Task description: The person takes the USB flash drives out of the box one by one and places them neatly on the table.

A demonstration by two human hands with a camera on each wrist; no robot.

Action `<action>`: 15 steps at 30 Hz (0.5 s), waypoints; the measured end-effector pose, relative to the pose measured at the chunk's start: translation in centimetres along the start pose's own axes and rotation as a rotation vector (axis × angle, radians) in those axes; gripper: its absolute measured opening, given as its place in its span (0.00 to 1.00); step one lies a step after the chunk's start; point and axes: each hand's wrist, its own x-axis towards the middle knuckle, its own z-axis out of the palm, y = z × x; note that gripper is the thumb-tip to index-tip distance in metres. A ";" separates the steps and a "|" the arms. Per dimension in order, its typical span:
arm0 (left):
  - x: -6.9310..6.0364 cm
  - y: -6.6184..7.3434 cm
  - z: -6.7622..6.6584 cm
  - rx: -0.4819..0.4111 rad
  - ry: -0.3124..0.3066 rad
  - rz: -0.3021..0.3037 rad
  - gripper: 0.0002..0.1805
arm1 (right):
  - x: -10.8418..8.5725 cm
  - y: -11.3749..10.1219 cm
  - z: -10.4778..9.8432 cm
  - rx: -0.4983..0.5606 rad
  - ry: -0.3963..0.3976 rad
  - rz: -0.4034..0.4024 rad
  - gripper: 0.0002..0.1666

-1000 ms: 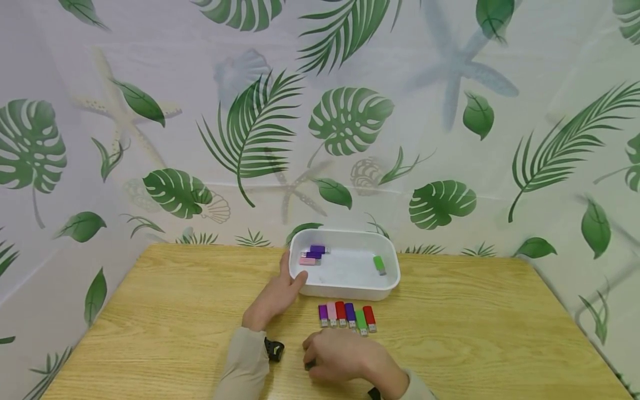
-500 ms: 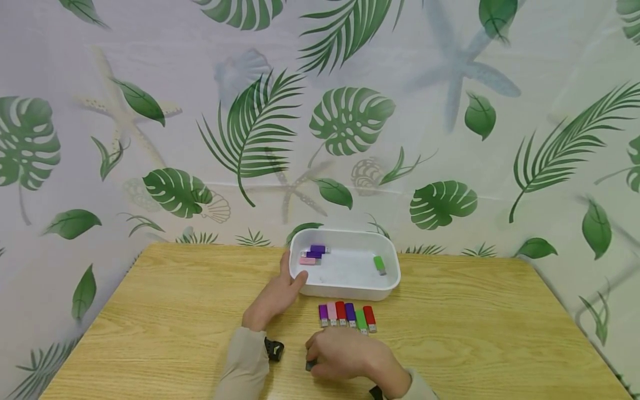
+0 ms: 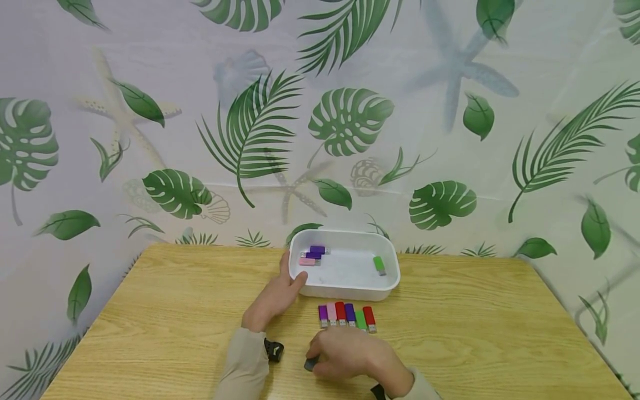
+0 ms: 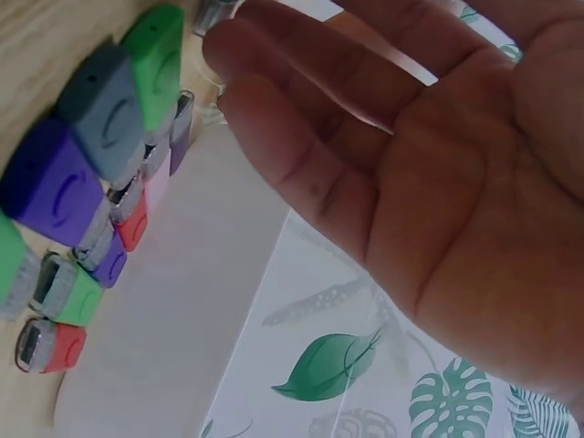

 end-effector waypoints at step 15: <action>0.1 0.0 0.0 -0.003 0.000 -0.001 0.42 | 0.1 -0.2 0.6 -0.095 -0.016 0.031 0.13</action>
